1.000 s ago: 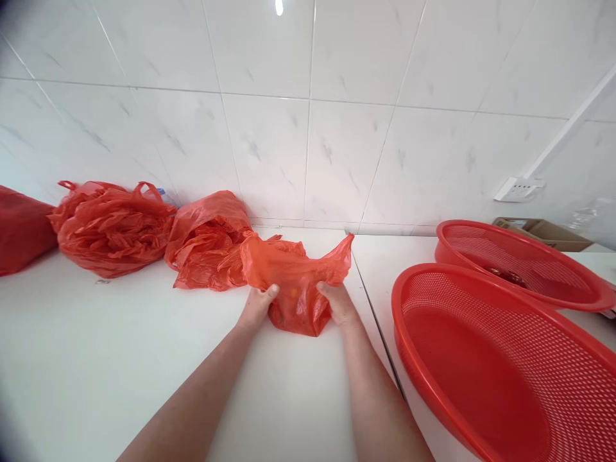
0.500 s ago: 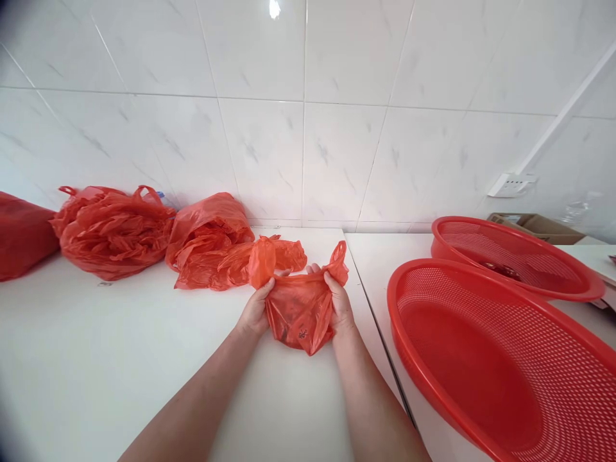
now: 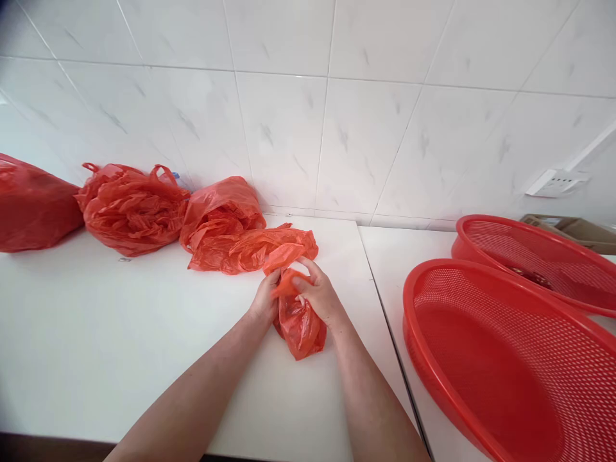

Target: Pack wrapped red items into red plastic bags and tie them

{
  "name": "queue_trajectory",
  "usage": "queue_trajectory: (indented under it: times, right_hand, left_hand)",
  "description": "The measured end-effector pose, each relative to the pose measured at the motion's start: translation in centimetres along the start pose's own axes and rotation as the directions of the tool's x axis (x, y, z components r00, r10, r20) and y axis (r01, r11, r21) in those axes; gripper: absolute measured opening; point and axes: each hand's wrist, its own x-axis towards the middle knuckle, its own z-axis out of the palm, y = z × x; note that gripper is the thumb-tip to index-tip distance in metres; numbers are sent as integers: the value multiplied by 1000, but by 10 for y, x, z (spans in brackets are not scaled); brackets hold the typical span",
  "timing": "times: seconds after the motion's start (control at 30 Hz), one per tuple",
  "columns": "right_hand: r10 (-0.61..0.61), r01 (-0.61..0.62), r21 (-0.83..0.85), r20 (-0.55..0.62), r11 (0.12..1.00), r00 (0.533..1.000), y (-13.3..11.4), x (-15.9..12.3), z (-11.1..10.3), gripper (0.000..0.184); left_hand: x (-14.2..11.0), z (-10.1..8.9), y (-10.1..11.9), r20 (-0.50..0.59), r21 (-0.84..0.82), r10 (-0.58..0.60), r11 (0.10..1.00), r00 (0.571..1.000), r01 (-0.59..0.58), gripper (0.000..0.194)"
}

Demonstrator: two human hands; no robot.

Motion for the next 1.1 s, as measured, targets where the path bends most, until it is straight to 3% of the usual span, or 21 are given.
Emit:
queue_trajectory:
  times: [0.07,0.1,0.23,0.27,0.33,0.4,0.5,0.53,0.67,0.73,0.8,0.87,0.93,1.0,1.1]
  right_hand:
    - [9,-10,-122,-9,992,1000,1,-1,2,71]
    - [12,-12,-149,-4,989,1000,3,-1,1,69]
    - [42,-42,-73,2,996,999,15,6,-7,23]
    - [60,-61,-26,-39,998,997,17,8,-10,22]
    - [91,-84,53,-152,995,984,19,12,-16,29]
    - [93,-83,52,-232,995,968,18,14,-20,26]
    - [39,-62,-79,-261,995,964,16,14,-22,13]
    - [24,-56,-118,-254,991,967,16,14,-21,13]
    - [41,-82,-205,-192,975,980,18,12,-16,21]
    - [52,-91,-241,-164,966,985,19,12,-15,23]
    - [38,-80,-263,-161,962,986,19,11,-15,20]
    - [25,-64,-254,-154,965,988,19,11,-17,16]
    - [12,-32,-201,-101,979,995,19,10,-20,14]
    - [-17,16,-117,-4,993,1000,19,8,-23,14]
    - [-87,91,-49,77,995,993,21,7,-26,38]
  left_hand:
    - [-2,3,0,31,75,42,996,999,-44,23]
    - [-3,4,0,62,119,52,991,997,-59,22]
    - [-8,11,-2,181,284,39,954,983,-90,19]
    - [-9,12,-3,197,314,38,944,980,-100,20]
    - [-11,13,-6,232,402,68,902,970,-159,28]
    - [-13,12,-10,293,520,142,806,946,-282,51]
    - [-13,9,-16,390,631,301,600,870,-491,85]
    - [-12,8,-18,400,648,359,540,843,-537,83]
    - [-5,1,-18,369,709,525,376,767,-597,47]
    - [0,-3,-13,375,747,601,255,706,-614,54]
    - [3,-6,-7,449,764,646,80,617,-640,63]
    - [5,-7,-2,540,741,617,-26,573,-671,45]
    - [6,-6,-1,546,734,583,12,601,-679,21]
    - [5,-4,-3,469,752,579,135,667,-646,18]
    - [3,-2,-5,329,754,559,330,761,-569,16]
